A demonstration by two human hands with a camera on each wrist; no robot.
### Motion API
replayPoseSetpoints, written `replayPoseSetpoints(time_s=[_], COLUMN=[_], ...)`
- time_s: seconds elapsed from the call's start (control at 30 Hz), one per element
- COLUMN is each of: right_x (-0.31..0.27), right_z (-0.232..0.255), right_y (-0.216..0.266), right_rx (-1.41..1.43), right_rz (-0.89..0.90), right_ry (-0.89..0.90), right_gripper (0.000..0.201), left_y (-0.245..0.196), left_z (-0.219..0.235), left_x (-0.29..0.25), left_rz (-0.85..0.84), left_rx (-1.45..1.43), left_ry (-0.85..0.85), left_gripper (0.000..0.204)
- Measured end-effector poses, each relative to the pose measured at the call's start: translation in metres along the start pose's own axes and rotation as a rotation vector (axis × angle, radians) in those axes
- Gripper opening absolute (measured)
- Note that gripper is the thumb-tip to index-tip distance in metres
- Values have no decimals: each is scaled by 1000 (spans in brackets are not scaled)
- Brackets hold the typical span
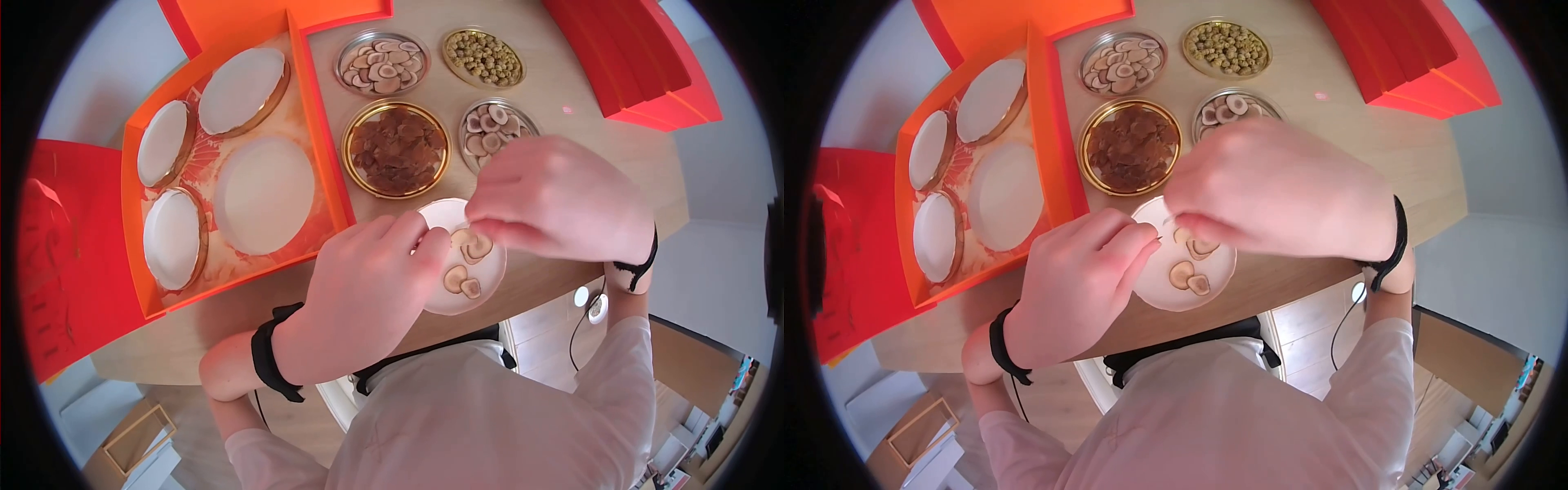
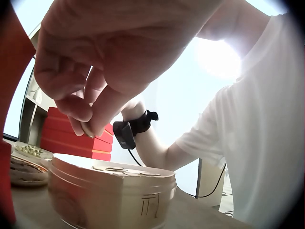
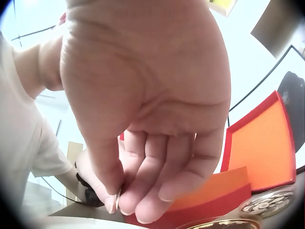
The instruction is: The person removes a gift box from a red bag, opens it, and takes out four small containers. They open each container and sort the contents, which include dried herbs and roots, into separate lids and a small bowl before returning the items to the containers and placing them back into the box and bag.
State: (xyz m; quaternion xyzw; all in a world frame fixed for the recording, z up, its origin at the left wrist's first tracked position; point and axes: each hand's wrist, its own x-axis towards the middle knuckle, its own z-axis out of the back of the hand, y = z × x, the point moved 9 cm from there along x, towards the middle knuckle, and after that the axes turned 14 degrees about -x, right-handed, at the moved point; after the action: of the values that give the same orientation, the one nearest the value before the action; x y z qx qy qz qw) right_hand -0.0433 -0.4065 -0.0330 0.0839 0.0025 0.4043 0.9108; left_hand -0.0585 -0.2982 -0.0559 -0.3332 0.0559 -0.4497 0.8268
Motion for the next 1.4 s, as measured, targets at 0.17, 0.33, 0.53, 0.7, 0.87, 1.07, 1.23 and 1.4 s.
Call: replayPoseSetpoints(time_s=[0.17, 0.33, 0.53, 0.7, 0.87, 1.07, 1.23, 1.4], right_x=[-5, -13, 5, 6, 1, -13, -15, -1], right_z=[11, 13, 15, 5, 21, 29, 23, 11], right_y=[-49, -82, -12, 9, -7, -70, -90, -51], right_rx=[113, -79, 125, 20, -42, -104, -134, -53], right_rz=[-185, -426, 16, 85, 42, -272, -455, -200], right_ry=[15, -13, -77, -81, -172, -86, -57, -16], right_gripper=[10, 16, 21, 13, 9, 13, 14, 17], left_y=[-1, -2, 2, -1, -7, -12, -18, -24], left_z=[1, 4, 11, 15, 17, -11, -41, -53], left_x=[1, 1, 4, 1, 5, -1, -9, -12], left_rz=[-31, -55, 27, -4, -43, -187, -301, -365], left_rx=[-37, -73, -163, -266, -133, -16, 66, 205], left_ry=[-8, -9, -116, -151, -111, 111, 256, 263], left_gripper=[18, 32, 34, 33, 29, 27, 26, 19])
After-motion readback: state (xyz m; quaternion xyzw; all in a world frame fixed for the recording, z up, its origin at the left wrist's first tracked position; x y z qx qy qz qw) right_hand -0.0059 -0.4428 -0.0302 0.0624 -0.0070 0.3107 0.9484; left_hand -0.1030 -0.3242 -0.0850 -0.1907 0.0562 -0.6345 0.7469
